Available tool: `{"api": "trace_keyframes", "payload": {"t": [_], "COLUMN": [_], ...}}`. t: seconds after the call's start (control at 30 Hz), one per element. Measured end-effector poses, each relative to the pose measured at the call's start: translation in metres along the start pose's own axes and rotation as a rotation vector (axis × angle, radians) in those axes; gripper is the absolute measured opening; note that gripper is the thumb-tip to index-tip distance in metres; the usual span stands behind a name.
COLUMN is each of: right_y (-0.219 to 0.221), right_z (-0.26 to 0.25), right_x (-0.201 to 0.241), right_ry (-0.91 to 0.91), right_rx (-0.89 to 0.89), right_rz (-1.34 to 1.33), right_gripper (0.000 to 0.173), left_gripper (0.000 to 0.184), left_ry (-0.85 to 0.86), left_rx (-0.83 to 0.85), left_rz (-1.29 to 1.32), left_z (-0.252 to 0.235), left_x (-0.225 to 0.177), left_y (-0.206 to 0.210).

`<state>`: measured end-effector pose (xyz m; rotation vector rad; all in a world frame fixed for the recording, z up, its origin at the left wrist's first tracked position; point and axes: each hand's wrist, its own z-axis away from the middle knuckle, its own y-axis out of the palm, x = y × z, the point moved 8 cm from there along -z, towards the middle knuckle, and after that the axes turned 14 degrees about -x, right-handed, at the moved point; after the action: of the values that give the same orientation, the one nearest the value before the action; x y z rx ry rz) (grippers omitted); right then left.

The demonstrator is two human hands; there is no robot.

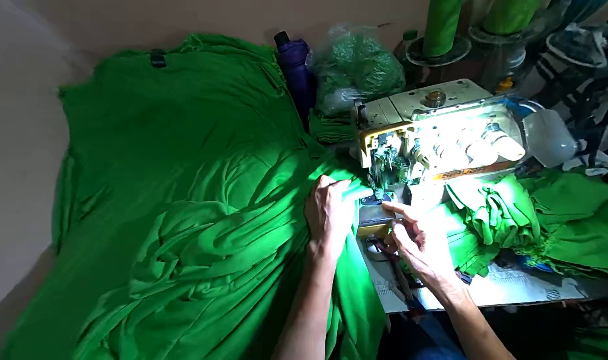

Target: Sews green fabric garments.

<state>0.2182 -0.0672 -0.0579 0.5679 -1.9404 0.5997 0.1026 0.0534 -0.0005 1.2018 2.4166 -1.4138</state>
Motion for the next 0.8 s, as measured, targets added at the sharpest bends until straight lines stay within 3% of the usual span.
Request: {"api": "trace_keyframes", "payload": {"t": [0.17, 0.27, 0.37, 0.43, 0.5, 0.57, 0.6, 0.67, 0.73, 0.8], "right_y": [0.000, 0.010, 0.023, 0.015, -0.015, -0.043, -0.046, -0.026, 0.015, 0.044], "right_z": [0.005, 0.017, 0.037, 0.036, 0.016, 0.006, 0.009, 0.039, 0.079, 0.104], "right_x": [0.018, 0.037, 0.051, 0.046, 0.036, 0.034, 0.040, 0.061, 0.082, 0.115], "right_ry": [-0.187, -0.415, -0.624, -0.694, -0.564, -0.452, -0.402, -0.363, -0.437, -0.511], "right_rx": [0.074, 0.170, 0.343, 0.265, 0.055, -0.147, -0.125, 0.160, 0.591, 0.859], "right_rz": [0.043, 0.047, 0.118, 0.357, 0.646, 0.784, 0.765, 0.570, 0.230, -0.095], "right_gripper": [0.033, 0.037, 0.043, 0.036, 0.015, 0.017, 0.020, 0.022, 0.020, 0.020], "left_gripper": [0.029, 0.033, 0.033, 0.028, 0.017, 0.012, 0.015, 0.020, 0.023, 0.018], "left_ry": [-0.126, -0.189, -0.045, 0.078, 0.168, 0.137, 0.079, -0.043, -0.113, 0.069], "left_rx": [0.081, 0.278, 0.470, 0.405, 0.181, 0.057, 0.028, -0.070, -0.189, -0.326], "left_rz": [-0.129, -0.267, -0.221, -0.166, -0.236, -0.378, -0.439, -0.471, -0.349, -0.094], "left_z": [0.013, 0.050, 0.097, 0.117, 0.118, 0.099, 0.086, 0.063, 0.053, 0.065], "left_x": [0.003, -0.005, -0.023, -0.029, -0.015, 0.010, 0.023, 0.037, 0.020, -0.036], "left_y": [-0.019, -0.038, -0.052, -0.065, -0.085, -0.111, -0.129, -0.166, -0.194, -0.206]}}
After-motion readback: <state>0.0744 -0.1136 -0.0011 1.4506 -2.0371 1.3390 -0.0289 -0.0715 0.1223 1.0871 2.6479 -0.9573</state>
